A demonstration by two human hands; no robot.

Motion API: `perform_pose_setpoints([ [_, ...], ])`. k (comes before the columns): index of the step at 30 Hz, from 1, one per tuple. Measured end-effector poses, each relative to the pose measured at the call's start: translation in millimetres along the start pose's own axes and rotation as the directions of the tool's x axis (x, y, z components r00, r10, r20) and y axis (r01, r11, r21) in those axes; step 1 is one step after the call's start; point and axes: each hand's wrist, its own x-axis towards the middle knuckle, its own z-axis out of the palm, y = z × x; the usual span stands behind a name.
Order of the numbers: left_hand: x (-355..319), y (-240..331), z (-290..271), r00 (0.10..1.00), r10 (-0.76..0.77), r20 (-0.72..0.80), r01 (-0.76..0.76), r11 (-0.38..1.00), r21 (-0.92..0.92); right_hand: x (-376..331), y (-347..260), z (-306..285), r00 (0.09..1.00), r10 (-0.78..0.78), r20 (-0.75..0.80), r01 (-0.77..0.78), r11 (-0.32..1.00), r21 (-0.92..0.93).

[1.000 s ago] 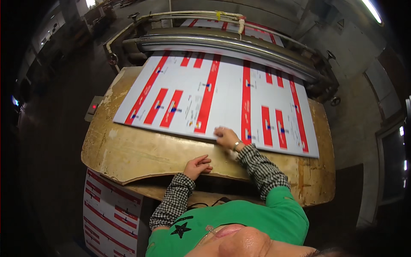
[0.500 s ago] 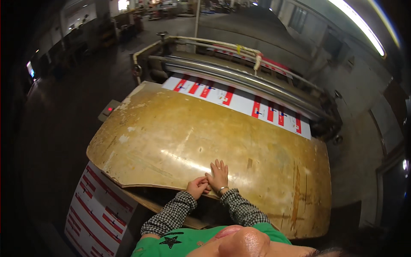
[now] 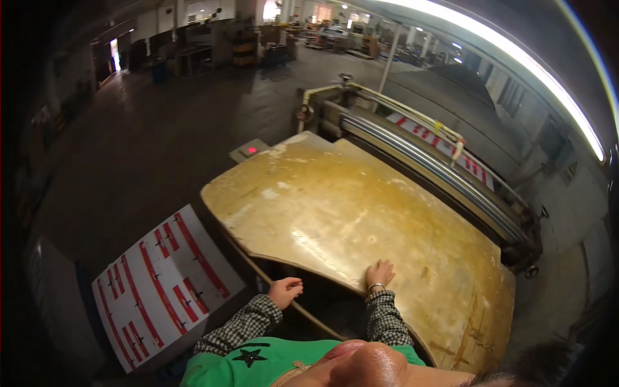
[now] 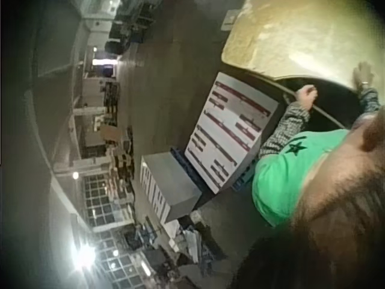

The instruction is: The person repeatedly picks up large printed sheets from a stack on the floor and places them onto a wooden board on a machine. The person aligns the sheets by hand before stacking them. The person also briefly handles a small white card and a white sheet of paper.

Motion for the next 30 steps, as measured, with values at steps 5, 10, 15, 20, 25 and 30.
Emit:
perform_pose_setpoints([
  [5,-101,-65,-173,0.91,-0.09,-0.404,0.103,0.995,0.011,-79,-125,52,0.946,-0.323,0.011,0.28,0.836,0.472],
  [10,-222,-184,-289,0.69,-0.34,-0.639,0.533,0.836,0.131,-231,-281,44,0.743,-0.633,0.216,0.188,0.508,0.84],
  [15,-303,-173,-317,0.483,-0.469,-0.74,0.565,0.812,-0.147,-312,-332,102,0.349,-0.767,0.539,0.243,0.629,0.738],
  [20,-325,-192,-296,0.361,-0.649,-0.669,0.533,0.733,-0.423,-340,-312,190,0.13,-0.715,0.687,0.52,0.639,0.567],
  [25,-343,-266,-287,0.247,-0.704,-0.666,0.608,0.648,-0.459,-342,-259,310,0.111,-0.508,0.854,0.592,0.724,0.354],
  [30,-328,-284,-281,0.031,-0.901,-0.433,0.891,0.221,-0.397,-310,-241,400,0.068,-0.374,0.925,0.619,0.743,0.255],
])
